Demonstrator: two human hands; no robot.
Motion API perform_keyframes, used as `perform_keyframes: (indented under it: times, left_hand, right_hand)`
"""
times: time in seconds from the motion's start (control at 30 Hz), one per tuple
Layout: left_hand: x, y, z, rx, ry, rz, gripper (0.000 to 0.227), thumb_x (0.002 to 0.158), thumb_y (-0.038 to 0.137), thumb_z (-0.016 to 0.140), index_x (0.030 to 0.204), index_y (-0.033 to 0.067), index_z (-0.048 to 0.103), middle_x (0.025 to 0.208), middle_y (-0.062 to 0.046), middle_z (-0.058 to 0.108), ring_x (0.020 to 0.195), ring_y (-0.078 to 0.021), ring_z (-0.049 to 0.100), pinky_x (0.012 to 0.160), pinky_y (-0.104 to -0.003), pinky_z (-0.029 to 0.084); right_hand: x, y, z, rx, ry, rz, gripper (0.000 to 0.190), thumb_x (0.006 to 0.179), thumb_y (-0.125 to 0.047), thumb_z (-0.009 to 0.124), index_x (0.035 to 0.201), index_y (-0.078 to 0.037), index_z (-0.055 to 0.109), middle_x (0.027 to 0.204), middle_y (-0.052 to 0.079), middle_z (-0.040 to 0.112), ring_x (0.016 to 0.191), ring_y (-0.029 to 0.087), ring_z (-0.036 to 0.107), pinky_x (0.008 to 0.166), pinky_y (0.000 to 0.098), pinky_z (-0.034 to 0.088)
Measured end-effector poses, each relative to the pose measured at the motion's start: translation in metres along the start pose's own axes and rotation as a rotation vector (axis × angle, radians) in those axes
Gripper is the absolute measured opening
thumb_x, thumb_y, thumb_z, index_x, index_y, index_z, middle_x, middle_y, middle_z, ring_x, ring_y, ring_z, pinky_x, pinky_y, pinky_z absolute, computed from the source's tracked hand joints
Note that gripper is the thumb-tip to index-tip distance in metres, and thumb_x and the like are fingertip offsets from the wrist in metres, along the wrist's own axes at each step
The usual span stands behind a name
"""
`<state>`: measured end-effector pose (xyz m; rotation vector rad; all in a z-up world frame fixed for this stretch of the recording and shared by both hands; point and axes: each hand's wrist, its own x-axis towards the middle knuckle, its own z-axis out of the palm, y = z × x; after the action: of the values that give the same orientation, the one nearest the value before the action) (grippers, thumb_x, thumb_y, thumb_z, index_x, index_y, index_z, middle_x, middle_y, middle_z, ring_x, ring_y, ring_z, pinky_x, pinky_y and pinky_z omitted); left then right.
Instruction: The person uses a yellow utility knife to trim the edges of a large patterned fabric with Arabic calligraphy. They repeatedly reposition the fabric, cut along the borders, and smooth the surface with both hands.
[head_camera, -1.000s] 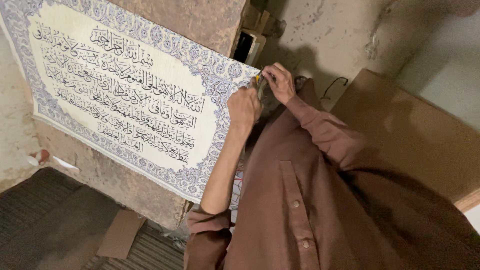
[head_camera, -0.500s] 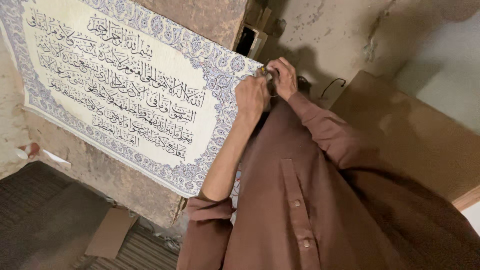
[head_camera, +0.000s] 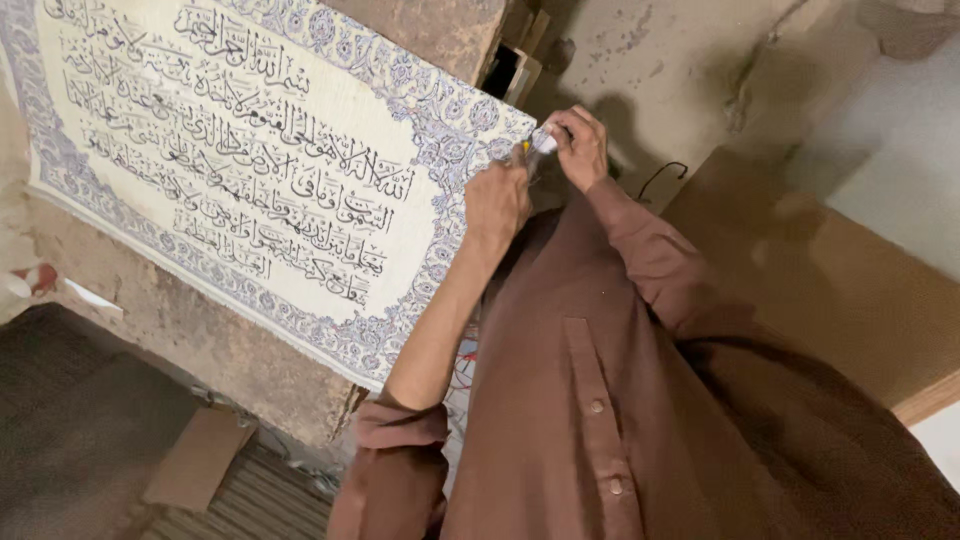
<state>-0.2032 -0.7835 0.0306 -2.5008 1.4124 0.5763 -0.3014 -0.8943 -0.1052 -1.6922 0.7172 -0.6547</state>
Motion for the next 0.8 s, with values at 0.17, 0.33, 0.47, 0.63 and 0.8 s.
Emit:
perform_keyframes:
  times: [0.17, 0.33, 0.47, 0.63, 0.8]
  left_hand:
    - [-0.041, -0.02, -0.007, 0.004, -0.071, 0.025, 0.045, 0.099, 0.015, 0.045, 0.141, 0.002, 0.056, 0.075, -0.024, 0.066, 0.055, -0.0344, 0.069, 0.048, -0.046, 0.056]
    - [-0.041, -0.02, -0.035, -0.034, -0.087, 0.042, 0.039, 0.107, 0.017, 0.045, 0.143, 0.0054, 0.056, 0.082, -0.02, 0.068, 0.065, -0.0353, 0.069, 0.057, -0.048, 0.056]
    - [-0.061, -0.026, -0.066, -0.257, 0.051, 0.037, 0.05, 0.096, 0.018, 0.056, 0.146, 0.0163, 0.056, 0.088, -0.014, 0.071, 0.066, -0.0356, 0.07, 0.062, -0.048, 0.056]
    - [-0.081, -0.035, -0.087, -0.257, 0.163, 0.028, 0.051, 0.097, 0.014, 0.057, 0.148, 0.0152, 0.052, 0.105, -0.016, 0.069, 0.067, -0.0347, 0.07, 0.056, -0.046, 0.055]
    - [-0.088, -0.03, -0.071, -0.247, 0.111, 0.056, 0.056, 0.094, 0.012, 0.058, 0.149, 0.0162, 0.054, 0.102, -0.016, 0.07, 0.067, -0.0355, 0.071, 0.057, -0.047, 0.056]
  right_hand:
    - [-0.004, 0.01, -0.009, -0.033, -0.014, 0.026, 0.005, 0.095, -0.003, 0.075, 0.1, -0.001, 0.074, 0.091, 0.012, 0.069, 0.083, 0.029, 0.069, 0.076, 0.0367, 0.055]
    - [-0.006, 0.021, -0.012, 0.074, -0.066, 0.153, 0.011, 0.096, -0.009, 0.074, 0.104, -0.002, 0.073, 0.098, 0.013, 0.071, 0.087, 0.027, 0.072, 0.079, 0.0366, 0.057]
    - [-0.019, 0.019, 0.003, -0.103, -0.165, 0.105, 0.023, 0.103, -0.015, 0.065, 0.122, -0.003, 0.068, 0.116, 0.015, 0.07, 0.112, 0.035, 0.066, 0.101, 0.0482, 0.049]
    - [-0.031, -0.007, 0.028, -0.173, -0.221, -0.244, 0.039, 0.109, -0.027, 0.057, 0.135, 0.002, 0.063, 0.137, 0.025, 0.064, 0.131, 0.046, 0.055, 0.113, 0.0635, 0.003]
    - [-0.035, -0.026, 0.016, -0.11, -0.525, 0.16, 0.036, 0.103, -0.036, 0.063, 0.112, -0.002, 0.07, 0.107, 0.017, 0.073, 0.106, 0.037, 0.068, 0.111, 0.057, 0.031]
